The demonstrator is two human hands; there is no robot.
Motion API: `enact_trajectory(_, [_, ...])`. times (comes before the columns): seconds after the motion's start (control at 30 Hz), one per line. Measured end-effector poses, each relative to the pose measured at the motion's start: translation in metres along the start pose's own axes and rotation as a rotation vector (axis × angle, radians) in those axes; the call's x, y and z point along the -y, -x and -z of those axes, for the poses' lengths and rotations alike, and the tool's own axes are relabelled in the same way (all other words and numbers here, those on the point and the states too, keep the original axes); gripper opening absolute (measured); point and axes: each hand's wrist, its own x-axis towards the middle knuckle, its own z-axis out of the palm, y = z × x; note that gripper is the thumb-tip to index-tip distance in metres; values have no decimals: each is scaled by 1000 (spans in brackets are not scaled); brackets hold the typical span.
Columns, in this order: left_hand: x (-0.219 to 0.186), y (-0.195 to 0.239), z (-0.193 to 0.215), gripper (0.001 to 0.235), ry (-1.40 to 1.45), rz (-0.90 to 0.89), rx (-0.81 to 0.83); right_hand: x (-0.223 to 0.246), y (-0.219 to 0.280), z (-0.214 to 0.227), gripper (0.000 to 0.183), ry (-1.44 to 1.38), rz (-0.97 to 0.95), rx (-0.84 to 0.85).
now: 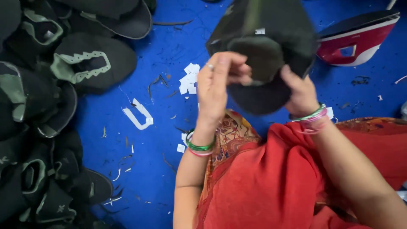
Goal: The worker is applying small white labels to shoe upper components and heat-pressing them with an electric iron.
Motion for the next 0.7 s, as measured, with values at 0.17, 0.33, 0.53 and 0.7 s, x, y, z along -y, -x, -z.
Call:
enact_trajectory(0.17, [5,2,1,29,-712,-221,-72,8,2,23,51,-621,-382,9])
enact_trajectory(0.33, [34,12,4,40,-1259,-422,118,-19,8,53,60,-731,-472,82])
enact_trajectory(0.53, [33,16,-12,54,-1565,-531,303,-26,12,75,61,-929,-527,149])
enact_trajectory(0.7, [42,16,-16,47,-1675,-639,344,-46,21,90,55,-949,-443,150])
